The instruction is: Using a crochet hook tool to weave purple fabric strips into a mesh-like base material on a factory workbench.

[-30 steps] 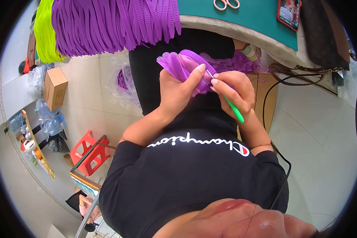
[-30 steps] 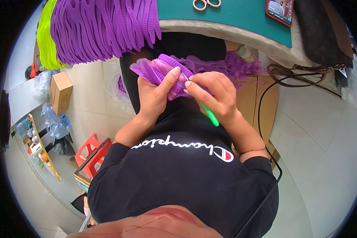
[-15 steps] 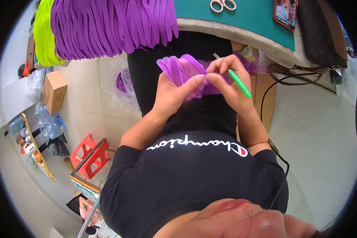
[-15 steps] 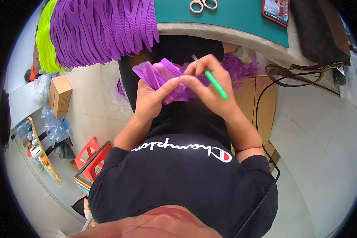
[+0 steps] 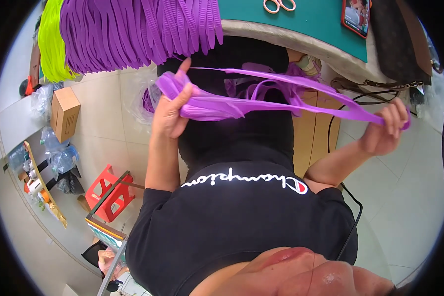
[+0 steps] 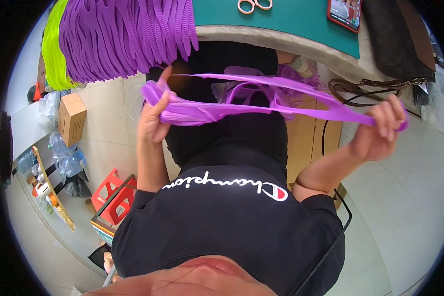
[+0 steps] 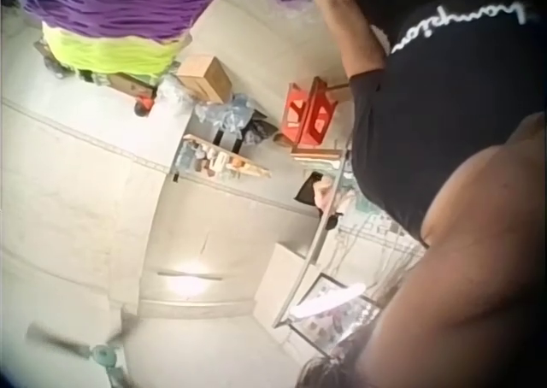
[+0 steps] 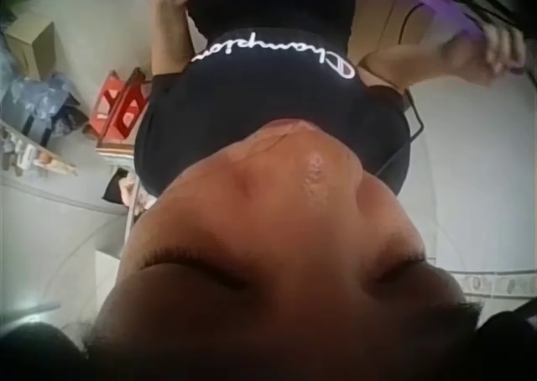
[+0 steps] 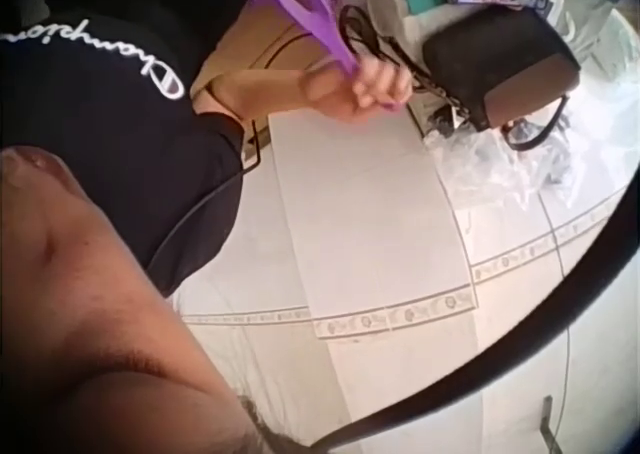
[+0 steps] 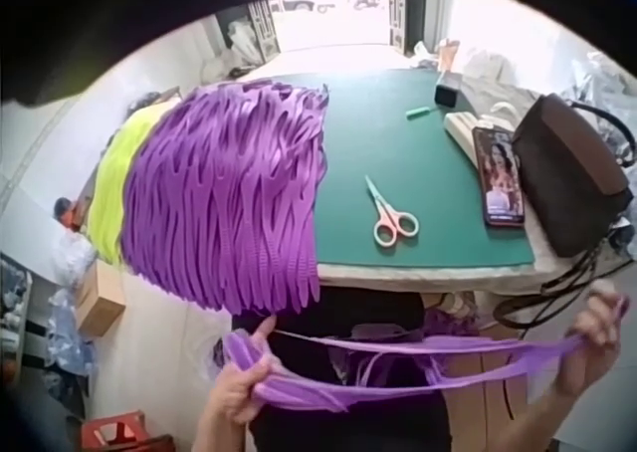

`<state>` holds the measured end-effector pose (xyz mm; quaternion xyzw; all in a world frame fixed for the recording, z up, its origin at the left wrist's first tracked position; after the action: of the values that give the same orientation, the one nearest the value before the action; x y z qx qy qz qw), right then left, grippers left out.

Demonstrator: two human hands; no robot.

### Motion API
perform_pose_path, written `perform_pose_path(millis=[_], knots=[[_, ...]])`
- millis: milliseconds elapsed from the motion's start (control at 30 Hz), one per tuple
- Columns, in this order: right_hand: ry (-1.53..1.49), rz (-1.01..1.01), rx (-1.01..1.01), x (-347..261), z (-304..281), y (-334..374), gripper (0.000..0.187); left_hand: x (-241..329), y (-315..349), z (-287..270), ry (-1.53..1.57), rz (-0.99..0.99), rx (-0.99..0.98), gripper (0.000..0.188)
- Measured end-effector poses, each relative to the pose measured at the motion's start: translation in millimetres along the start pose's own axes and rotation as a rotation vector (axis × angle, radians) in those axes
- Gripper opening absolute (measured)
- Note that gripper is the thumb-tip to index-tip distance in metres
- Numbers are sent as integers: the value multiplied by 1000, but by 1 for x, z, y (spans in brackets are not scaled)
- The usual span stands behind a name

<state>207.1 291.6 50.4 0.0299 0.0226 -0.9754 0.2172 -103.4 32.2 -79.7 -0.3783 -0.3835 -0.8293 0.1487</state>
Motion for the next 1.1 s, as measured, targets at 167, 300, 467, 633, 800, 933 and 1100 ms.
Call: perform_pose_path(millis=[167,300,467,633,800,933,1100], knots=[[-150,-79,-83,-60,17,-2,16,24,3,-17,196,-58,-75,71],[11,-122,-30,-70,11,-13,15,31,15,0,259,-118,-239,84],[391,93,-88,27,6,-3,27,20,21,41,-30,-15,-186,94],[1165,148,-331,154,-23,37,63,8,17,72,-90,119,-140,90],[1216,196,-458,197,-15,54,63,15,23,89,-119,217,-153,75],[1156,313,-359,201,-34,53,61,13,22,88,-144,234,-165,48],[1114,371,-317,203,-41,53,60,13,24,82,-195,293,-91,17]])
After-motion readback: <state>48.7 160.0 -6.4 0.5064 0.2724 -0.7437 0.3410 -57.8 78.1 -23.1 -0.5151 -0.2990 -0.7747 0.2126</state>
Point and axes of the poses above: each hand's wrist, its own y-axis away from the middle knuckle, its own z-axis out of the palm, x = y × z, the point moved 10 cm from there along -y, towards the middle knuckle, and after that the axes turned 10 degrees about x, right-handed, at the moved point
